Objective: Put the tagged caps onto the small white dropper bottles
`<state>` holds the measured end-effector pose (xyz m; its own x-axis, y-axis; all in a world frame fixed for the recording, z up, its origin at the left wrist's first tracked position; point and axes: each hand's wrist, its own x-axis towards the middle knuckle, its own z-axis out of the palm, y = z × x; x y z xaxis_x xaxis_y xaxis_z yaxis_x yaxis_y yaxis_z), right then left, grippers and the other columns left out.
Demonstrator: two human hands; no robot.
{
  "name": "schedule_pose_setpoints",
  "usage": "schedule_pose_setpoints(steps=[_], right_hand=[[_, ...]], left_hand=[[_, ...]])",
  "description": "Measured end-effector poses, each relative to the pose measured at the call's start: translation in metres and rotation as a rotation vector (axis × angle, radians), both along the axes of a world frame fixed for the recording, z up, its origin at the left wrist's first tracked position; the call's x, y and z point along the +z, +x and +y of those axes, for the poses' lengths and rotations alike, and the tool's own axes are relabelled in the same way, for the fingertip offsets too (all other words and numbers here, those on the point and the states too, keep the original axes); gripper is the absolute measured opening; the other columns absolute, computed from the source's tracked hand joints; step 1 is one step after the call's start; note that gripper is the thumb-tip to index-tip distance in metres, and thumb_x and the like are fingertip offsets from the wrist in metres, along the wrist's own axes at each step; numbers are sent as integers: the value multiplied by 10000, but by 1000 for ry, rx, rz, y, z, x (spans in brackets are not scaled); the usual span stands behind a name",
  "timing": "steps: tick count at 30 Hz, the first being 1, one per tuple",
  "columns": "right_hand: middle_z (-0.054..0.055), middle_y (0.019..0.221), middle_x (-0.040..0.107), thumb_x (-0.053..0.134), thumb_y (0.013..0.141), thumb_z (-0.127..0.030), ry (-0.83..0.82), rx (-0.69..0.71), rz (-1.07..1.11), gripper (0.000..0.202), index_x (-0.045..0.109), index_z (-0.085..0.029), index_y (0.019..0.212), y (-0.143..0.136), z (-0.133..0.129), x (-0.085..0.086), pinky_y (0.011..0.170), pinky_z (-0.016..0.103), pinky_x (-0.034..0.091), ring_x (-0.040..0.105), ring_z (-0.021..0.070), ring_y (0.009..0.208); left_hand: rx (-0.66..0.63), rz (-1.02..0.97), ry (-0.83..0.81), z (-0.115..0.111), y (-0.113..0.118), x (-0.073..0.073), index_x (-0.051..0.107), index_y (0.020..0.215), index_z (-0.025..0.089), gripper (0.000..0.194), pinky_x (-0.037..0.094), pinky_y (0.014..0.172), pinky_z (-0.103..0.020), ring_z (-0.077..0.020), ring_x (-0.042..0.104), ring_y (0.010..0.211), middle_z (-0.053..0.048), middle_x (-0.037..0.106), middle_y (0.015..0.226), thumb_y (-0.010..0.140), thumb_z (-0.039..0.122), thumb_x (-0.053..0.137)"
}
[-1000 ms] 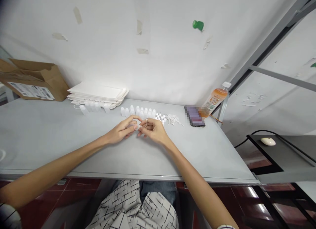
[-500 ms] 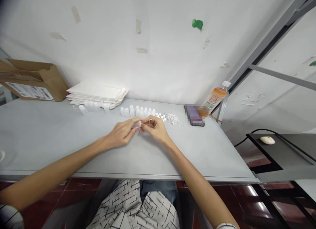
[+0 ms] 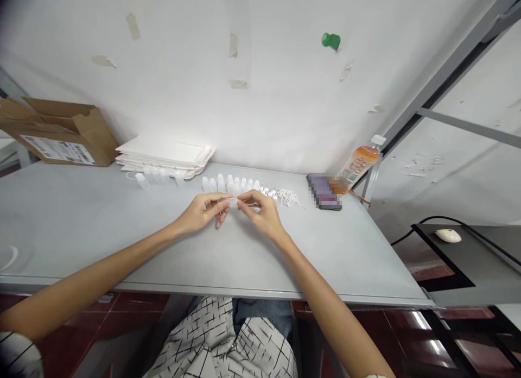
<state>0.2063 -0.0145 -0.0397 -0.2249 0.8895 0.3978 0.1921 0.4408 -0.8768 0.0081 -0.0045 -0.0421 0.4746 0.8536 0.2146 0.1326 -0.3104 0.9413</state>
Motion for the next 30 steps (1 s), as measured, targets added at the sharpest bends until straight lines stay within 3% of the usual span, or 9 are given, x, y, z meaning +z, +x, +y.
schedule_pose_setpoints(steps=[7,14,20,30], right_hand=[[45,806,704,719,820,-409,-100,78,35,253,631,-177,870,3,0,1,776,354,551,718,191,750],[44,747,710,784,757,-418,-223,125,199,309,618,-176,856,2,-1,2,741,353,551,717,196,699],[53,768,729,770,761,-432,-298,189,212,315,666,-158,877,3,-2,4,743,371,563,721,198,666],[28,719,712,805,736,-407,-331,174,290,282,678,-169,816,-1,-2,1,734,374,561,684,174,631]], left_hand=[[-16,-9,71,2,-3,-3,677,1188,78,396,501,558,-259,-101,574,509,14,575,632,930,361,576],[3,22,284,-2,-2,0,703,1164,104,340,512,521,-220,-85,592,536,-19,601,745,932,321,580],[2,108,455,-1,-4,-2,691,1187,128,324,488,505,-194,-63,584,538,-55,620,884,962,301,533],[17,254,742,1,-6,-3,659,1230,180,322,491,625,-237,-143,588,761,-77,637,907,988,240,455]])
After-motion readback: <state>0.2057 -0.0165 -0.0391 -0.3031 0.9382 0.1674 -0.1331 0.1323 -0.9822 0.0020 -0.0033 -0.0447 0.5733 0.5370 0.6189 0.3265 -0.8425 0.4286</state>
